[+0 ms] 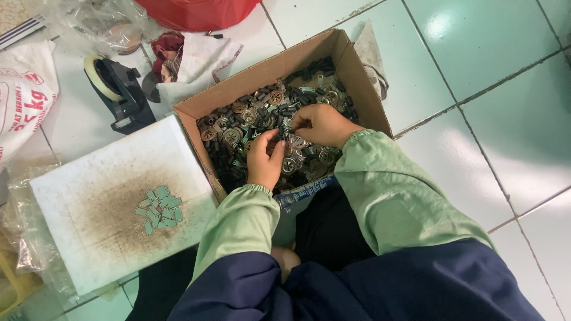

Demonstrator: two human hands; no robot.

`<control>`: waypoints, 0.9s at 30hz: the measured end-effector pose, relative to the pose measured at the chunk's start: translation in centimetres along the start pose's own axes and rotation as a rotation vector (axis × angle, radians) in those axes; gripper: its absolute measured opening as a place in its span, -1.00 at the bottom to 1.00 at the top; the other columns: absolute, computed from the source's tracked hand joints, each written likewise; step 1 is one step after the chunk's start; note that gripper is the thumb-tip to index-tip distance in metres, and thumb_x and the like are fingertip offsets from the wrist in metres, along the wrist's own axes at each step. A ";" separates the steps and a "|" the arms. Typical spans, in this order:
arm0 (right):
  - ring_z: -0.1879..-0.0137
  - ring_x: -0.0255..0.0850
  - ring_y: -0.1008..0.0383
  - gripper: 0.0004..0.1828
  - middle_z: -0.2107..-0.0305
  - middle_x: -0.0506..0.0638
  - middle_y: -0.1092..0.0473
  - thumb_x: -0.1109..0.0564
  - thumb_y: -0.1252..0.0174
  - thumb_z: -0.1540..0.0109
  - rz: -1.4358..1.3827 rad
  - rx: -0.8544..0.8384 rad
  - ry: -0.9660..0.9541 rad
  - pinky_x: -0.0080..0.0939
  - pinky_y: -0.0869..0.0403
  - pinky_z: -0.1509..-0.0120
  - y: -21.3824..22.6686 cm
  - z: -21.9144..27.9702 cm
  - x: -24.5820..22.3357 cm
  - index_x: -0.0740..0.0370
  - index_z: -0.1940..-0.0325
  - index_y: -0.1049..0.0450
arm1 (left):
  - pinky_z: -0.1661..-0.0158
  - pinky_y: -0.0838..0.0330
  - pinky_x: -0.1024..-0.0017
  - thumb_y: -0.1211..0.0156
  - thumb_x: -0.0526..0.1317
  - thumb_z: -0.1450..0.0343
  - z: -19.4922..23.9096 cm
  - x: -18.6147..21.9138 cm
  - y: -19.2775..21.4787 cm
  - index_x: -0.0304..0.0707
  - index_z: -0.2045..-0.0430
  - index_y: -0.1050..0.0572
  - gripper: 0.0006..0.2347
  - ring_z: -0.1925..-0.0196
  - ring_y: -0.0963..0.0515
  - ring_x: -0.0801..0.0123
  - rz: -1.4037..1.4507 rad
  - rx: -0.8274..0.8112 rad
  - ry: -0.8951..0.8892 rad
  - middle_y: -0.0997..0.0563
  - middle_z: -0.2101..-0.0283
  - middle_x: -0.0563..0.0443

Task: The person picks small metal components from a cardboard box, arranges them on a white board, and then places them into a clear plastic bag by hand.

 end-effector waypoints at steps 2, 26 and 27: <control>0.18 0.12 -0.59 -0.84 0.30 0.21 -0.54 0.20 -0.26 -0.20 -0.024 0.005 0.006 0.06 -0.58 0.19 -0.7 -0.2 0.4 0.22 0.14 -0.64 | 0.07 -0.55 0.12 -0.21 -0.27 -0.49 -0.2 -0.9 -1.0 -0.25 0.02 -0.50 -0.80 0.02 -0.60 -0.05 0.025 0.037 0.015 -0.55 0.13 -0.19; -0.02 0.11 -0.55 -0.64 0.14 0.20 -0.52 -0.06 -0.16 -0.31 0.587 -0.009 -0.324 0.13 -0.58 -0.05 -3.5 -1.9 1.1 0.22 -0.06 -0.56 | 0.18 -0.58 0.37 -0.27 -0.19 -0.20 1.0 -1.5 1.0 -0.02 0.40 -0.55 -0.85 0.31 -0.67 0.27 0.104 0.230 0.315 -0.62 0.43 0.07; 0.00 0.15 -0.55 -0.68 0.19 0.24 -0.52 0.00 -0.18 -0.28 0.563 0.016 -0.347 0.18 -0.57 -0.03 -3.2 -1.5 0.4 0.25 0.00 -0.56 | 0.21 -0.59 0.50 -0.22 -0.20 -0.23 1.1 -0.3 1.5 0.07 0.26 -0.53 -0.78 0.38 -0.66 0.43 0.175 0.203 0.361 -0.66 0.43 0.16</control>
Point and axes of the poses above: each hand's wrist, its own z-axis away from the middle knuckle, its own y-axis out of the back of the hand, x = y × z, the point moved 1 cm from there along -z, towards the middle knuckle
